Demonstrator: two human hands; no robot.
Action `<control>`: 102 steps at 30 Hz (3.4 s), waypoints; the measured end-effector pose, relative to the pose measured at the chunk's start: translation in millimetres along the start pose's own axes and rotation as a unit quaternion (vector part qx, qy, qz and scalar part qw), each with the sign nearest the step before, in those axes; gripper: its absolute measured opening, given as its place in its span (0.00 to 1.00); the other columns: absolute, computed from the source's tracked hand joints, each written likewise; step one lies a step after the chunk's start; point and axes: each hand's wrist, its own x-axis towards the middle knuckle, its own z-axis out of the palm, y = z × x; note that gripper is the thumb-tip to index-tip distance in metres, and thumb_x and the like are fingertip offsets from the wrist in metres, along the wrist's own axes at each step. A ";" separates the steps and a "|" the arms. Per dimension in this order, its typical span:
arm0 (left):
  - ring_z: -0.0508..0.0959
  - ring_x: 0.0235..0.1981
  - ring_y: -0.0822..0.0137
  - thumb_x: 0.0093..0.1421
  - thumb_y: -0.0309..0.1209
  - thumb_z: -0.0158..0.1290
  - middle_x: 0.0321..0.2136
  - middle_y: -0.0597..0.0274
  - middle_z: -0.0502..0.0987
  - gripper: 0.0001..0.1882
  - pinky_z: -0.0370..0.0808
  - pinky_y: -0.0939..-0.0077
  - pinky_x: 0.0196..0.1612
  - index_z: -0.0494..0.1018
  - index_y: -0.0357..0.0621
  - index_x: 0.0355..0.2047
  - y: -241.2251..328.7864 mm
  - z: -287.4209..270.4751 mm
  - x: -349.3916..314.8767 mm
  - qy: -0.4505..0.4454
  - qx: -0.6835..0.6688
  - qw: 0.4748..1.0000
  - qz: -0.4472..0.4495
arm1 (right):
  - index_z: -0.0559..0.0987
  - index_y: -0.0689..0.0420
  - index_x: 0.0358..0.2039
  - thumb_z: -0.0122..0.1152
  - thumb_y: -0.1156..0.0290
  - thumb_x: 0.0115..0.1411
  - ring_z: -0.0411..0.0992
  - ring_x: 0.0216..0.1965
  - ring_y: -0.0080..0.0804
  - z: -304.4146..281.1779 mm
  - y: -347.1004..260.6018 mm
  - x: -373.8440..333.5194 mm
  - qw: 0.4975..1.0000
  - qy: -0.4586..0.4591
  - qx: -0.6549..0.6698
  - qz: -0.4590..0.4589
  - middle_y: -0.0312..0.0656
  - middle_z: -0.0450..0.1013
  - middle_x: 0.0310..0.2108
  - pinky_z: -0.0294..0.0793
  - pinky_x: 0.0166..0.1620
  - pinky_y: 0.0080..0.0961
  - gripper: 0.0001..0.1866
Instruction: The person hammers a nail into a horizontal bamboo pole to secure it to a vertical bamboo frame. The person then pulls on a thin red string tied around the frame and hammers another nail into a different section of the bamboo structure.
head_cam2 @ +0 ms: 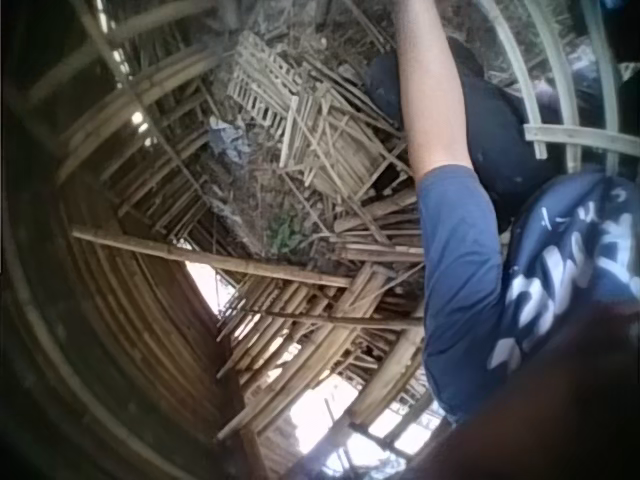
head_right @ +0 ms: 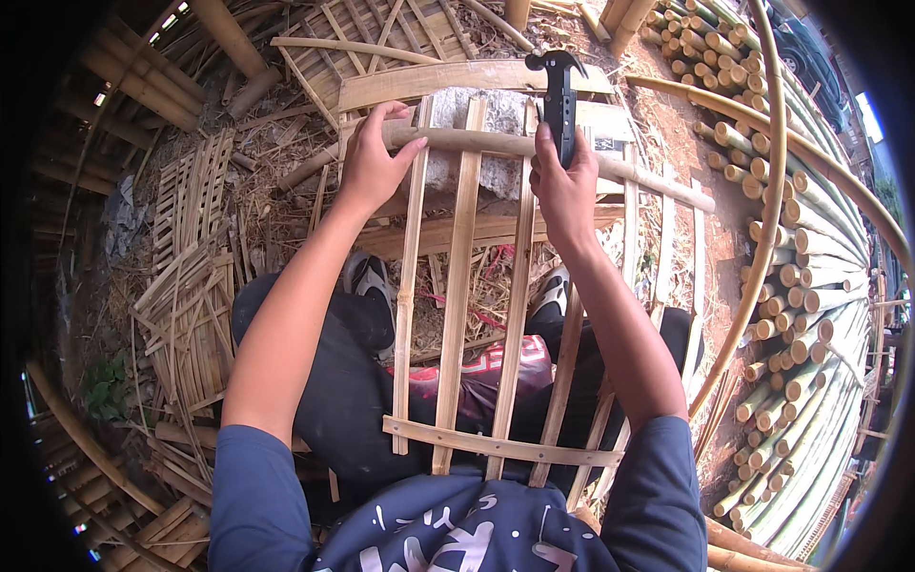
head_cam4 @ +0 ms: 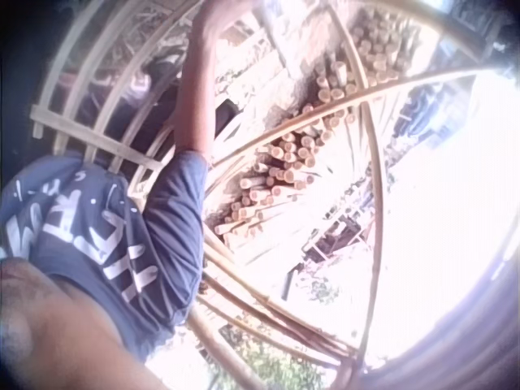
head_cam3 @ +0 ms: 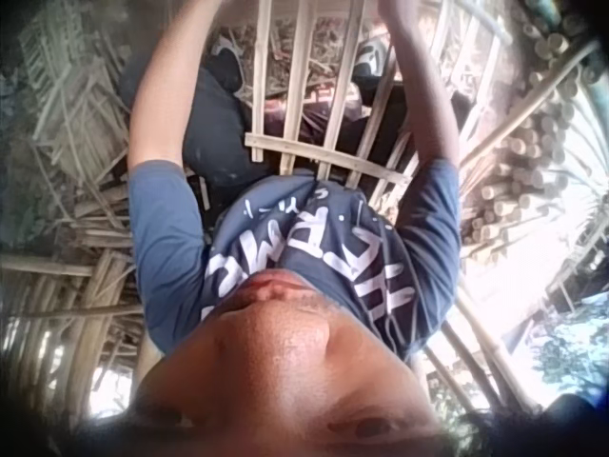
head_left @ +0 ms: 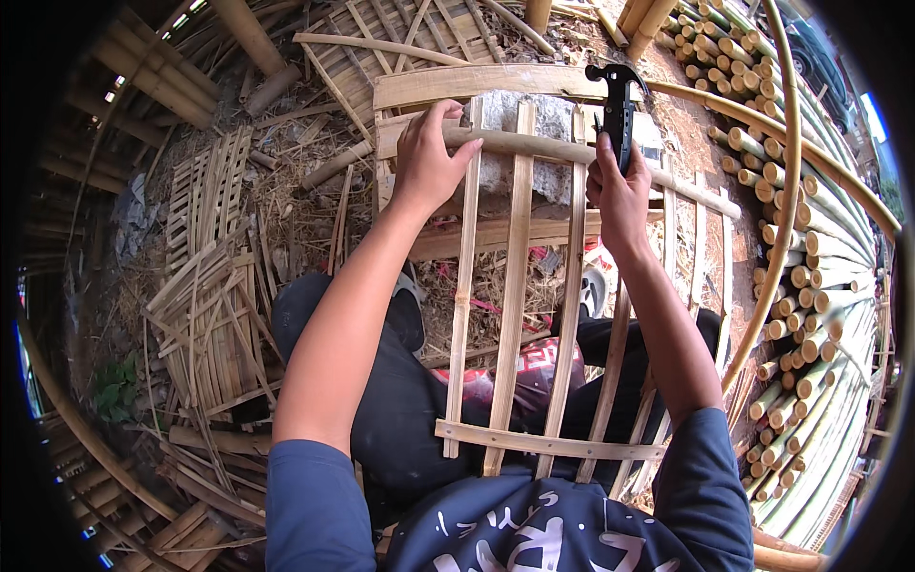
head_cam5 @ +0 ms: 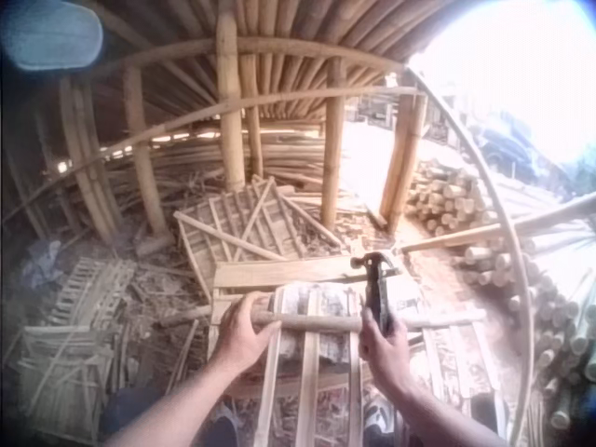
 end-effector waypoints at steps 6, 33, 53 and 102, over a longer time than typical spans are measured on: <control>0.82 0.40 0.72 0.58 0.30 0.65 0.38 0.56 0.85 0.12 0.77 0.76 0.48 0.82 0.33 0.39 -17.5 29.1 13.7 -0.032 -0.163 0.978 -0.128 | 0.73 0.54 0.38 0.59 0.60 0.69 0.58 0.19 0.11 -25.0 17.2 14.7 1.000 0.012 -0.006 0.011 0.23 0.62 0.20 0.55 0.21 0.15 0.11; 0.74 0.26 0.83 0.58 0.31 0.66 0.26 0.70 0.81 0.10 0.71 0.84 0.32 0.82 0.36 0.32 -89.2 41.7 5.0 0.015 -0.238 0.964 -0.119 | 0.75 0.58 0.46 0.57 0.61 0.70 0.61 0.19 0.14 25.2 45.4 21.1 0.980 -0.034 -0.193 -0.039 0.28 0.68 0.21 0.57 0.21 0.18 0.14; 0.75 0.24 0.81 0.57 0.33 0.67 0.23 0.68 0.81 0.11 0.70 0.82 0.28 0.82 0.37 0.32 -109.1 37.6 1.0 0.049 -0.215 0.963 -0.155 | 0.62 0.52 0.69 0.54 0.68 0.70 0.70 0.26 0.27 82.6 41.0 51.3 0.856 -0.205 -0.422 -0.218 0.45 0.75 0.32 0.71 0.34 0.26 0.28; 0.67 0.60 0.55 0.51 0.41 0.69 0.56 0.58 0.70 0.10 0.63 0.60 0.64 0.86 0.51 0.28 -128.9 43.6 -9.5 0.096 -0.092 0.989 -0.073 | 0.58 0.51 0.71 0.55 0.74 0.67 0.77 0.26 0.59 85.6 71.6 48.8 0.766 -0.221 -0.521 -0.304 0.56 0.77 0.27 0.73 0.30 0.48 0.33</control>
